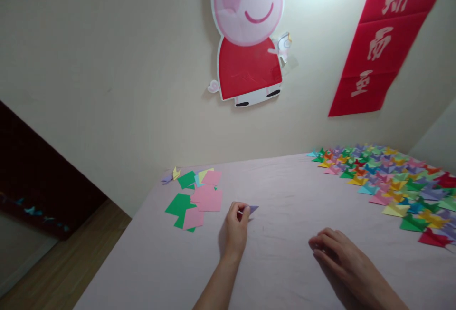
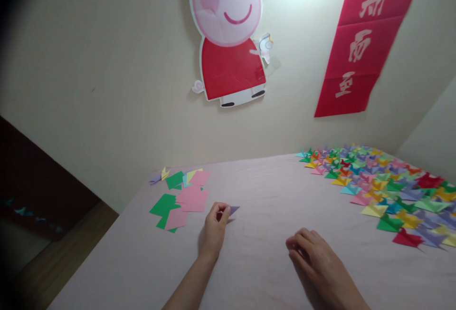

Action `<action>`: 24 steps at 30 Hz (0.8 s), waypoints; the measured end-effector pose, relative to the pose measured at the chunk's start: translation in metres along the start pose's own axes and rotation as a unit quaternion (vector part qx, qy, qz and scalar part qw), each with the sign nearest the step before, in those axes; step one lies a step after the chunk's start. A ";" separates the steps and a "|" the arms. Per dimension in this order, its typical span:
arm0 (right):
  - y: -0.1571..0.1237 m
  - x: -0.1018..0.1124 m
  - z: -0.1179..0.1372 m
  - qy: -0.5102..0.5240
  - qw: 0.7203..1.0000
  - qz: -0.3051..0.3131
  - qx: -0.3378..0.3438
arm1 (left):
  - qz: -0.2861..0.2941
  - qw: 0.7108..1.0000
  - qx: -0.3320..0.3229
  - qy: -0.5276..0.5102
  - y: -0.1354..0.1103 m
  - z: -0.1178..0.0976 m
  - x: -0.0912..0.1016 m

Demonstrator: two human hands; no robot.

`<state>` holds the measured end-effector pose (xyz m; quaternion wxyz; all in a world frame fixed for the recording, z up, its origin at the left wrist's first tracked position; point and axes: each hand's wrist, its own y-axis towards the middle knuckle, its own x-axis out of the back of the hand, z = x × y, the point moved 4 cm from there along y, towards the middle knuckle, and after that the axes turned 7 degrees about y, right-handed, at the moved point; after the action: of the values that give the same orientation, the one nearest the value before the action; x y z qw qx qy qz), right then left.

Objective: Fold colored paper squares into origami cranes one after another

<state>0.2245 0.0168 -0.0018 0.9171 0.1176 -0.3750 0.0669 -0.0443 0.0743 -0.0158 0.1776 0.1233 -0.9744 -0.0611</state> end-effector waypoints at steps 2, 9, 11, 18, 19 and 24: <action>-0.001 0.000 0.001 0.018 1.000 0.004 -0.019 | 0.004 1.000 -0.011 -0.002 0.000 -0.001 0.000; 0.016 -0.020 0.003 0.002 0.999 0.023 -0.026 | 0.008 1.000 -0.017 -0.008 -0.001 -0.001 -0.001; 0.014 -0.022 0.002 -0.004 1.000 0.014 -0.024 | 0.008 1.000 -0.021 -0.007 -0.001 0.000 -0.001; 0.040 0.022 -0.011 0.128 0.987 -0.061 -0.077 | 0.004 1.000 -0.028 0.007 -0.001 -0.001 0.000; 0.039 0.020 -0.010 0.154 0.982 -0.088 -0.073 | 0.005 1.000 -0.029 0.009 -0.001 -0.003 0.000; -0.062 -0.108 0.042 0.299 0.952 -0.029 0.056 | 0.013 0.999 -0.030 0.014 -0.001 -0.010 -0.001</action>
<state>0.1325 -0.0580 -0.0592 0.9808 0.1538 -0.0754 0.0935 -0.0400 0.0726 -0.0071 0.1952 0.1061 -0.9712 -0.0864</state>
